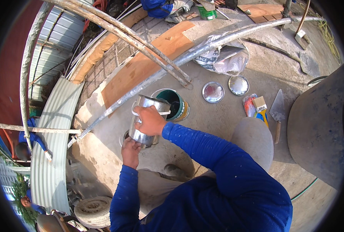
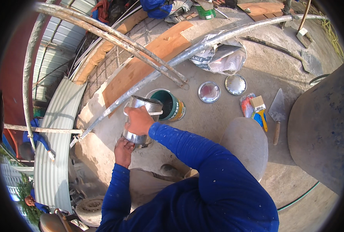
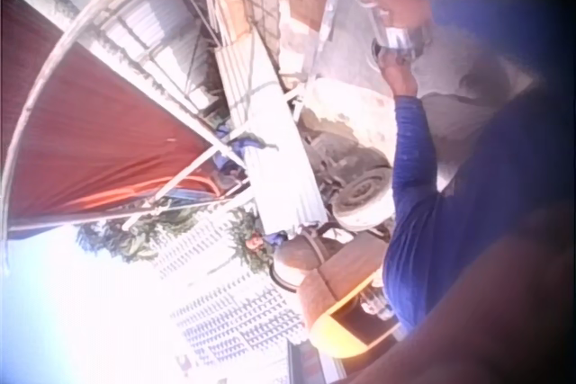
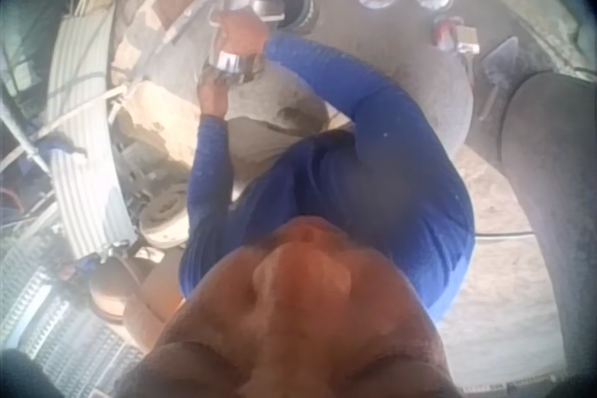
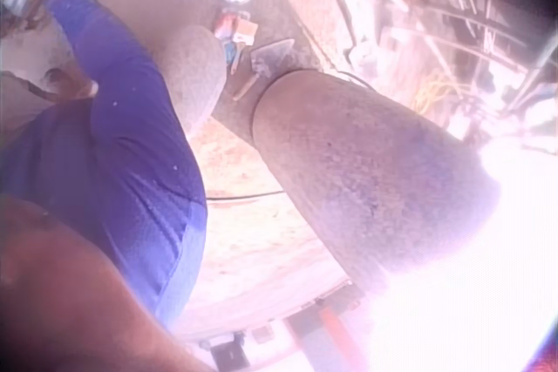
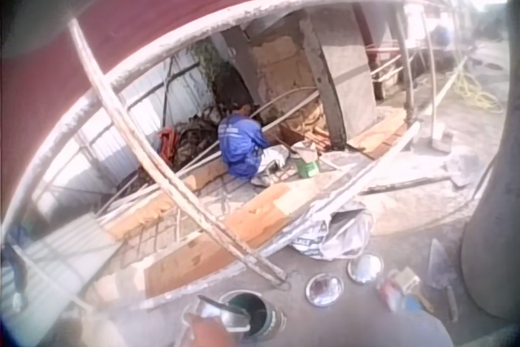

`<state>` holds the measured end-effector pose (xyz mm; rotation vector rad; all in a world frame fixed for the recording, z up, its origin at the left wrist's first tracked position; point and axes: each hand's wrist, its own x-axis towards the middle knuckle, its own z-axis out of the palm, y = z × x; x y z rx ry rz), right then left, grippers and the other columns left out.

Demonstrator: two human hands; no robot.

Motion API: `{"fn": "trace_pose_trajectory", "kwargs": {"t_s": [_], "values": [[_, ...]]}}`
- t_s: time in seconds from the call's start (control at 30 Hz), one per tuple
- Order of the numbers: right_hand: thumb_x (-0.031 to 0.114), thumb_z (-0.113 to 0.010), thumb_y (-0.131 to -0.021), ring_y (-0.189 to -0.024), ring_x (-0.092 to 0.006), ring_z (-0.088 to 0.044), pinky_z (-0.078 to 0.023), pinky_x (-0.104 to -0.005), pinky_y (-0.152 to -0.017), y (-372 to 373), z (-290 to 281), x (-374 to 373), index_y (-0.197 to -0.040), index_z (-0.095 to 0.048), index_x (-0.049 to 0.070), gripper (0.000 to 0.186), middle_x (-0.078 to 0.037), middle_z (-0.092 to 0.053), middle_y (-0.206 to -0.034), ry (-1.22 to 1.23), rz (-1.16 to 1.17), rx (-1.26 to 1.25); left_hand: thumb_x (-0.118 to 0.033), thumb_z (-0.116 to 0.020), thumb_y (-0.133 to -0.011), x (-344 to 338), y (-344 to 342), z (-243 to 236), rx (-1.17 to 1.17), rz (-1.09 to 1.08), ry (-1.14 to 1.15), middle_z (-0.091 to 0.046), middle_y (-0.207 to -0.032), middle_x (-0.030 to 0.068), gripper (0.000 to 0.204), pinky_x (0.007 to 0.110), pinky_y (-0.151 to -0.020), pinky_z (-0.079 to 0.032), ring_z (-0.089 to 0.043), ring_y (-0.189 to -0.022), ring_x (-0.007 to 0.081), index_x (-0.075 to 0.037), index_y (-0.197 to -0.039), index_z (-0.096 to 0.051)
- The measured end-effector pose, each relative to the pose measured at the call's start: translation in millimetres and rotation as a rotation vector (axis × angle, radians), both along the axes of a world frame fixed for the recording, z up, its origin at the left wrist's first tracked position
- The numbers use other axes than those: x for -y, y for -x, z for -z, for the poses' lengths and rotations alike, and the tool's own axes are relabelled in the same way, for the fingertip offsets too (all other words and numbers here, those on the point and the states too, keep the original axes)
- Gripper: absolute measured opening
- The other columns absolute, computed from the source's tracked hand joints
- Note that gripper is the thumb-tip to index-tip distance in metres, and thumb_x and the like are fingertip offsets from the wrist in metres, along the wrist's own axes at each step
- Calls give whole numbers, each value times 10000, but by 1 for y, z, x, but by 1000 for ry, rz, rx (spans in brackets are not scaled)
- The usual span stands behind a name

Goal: The person uses a trowel to scoop white powder from a bag and adds it to a small metal paint can. They then pour liquid from the small can into a larger green bucket and stir the mixture with the trowel. The person repeats the process of adding powder and liquid between containers.

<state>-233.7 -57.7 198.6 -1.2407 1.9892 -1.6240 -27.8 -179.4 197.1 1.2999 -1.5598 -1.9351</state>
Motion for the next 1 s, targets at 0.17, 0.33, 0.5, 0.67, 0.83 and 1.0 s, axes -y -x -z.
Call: {"fn": "trace_pose_trajectory", "kwargs": {"t_s": [0.17,0.33,0.5,0.67,0.83,1.0], "values": [[237,-716,-828,-999,-419,-716,-425,-513,-958,5,5,2,-1176,-614,5,430,-225,-735,-1008,3,-43,30,-130,-551,-1010,0,-1,-5,-27,38,-2,-694,-1063,45,323,324,-780,-559,-683,-884,161,-21,-1312,-582],[242,-715,-834,-1002,-420,-715,-422,-519,-953,1,20,8,-1184,-608,5,436,-211,-738,-1008,29,-40,33,-128,-584,-1023,-2,-2,-4,-24,-1,-3,-705,-1020,29,348,300,-755,-518,-668,-860,132,-20,-1353,-593],[238,-721,-820,-1026,-415,-714,-420,-520,-966,-6,14,8,-1191,-612,2,453,-212,-734,-1040,-1,-82,49,-132,-586,-1004,11,-13,5,4,-18,-19,-706,-1013,31,351,300,-739,-520,-672,-849,130,-25,-1338,-589],[240,-728,-799,-1046,-412,-711,-420,-511,-980,-5,12,6,-1192,-620,-2,474,-222,-723,-1097,-6,-86,42,-142,-580,-992,12,-14,7,17,0,-22,-705,-1011,29,339,301,-742,-518,-673,-851,134,-34,-1312,-605],[241,-731,-800,-1055,-419,-706,-423,-511,-984,-8,17,9,-1173,-623,-9,462,-225,-723,-1098,32,-55,-15,-145,-579,-989,9,-11,5,43,12,-38,-705,-1015,32,326,308,-753,-516,-674,-861,142,-48,-1297,-617],[221,-729,-793,-1059,-424,-694,-420,-496,-986,-14,15,8,-1252,-605,-17,531,-257,-721,-1081,4,-89,-42,-138,-583,-983,11,-14,11,71,5,-108,-698,-1025,46,275,326,-759,-520,-675,-873,179,-69,-1246,-623]]}}
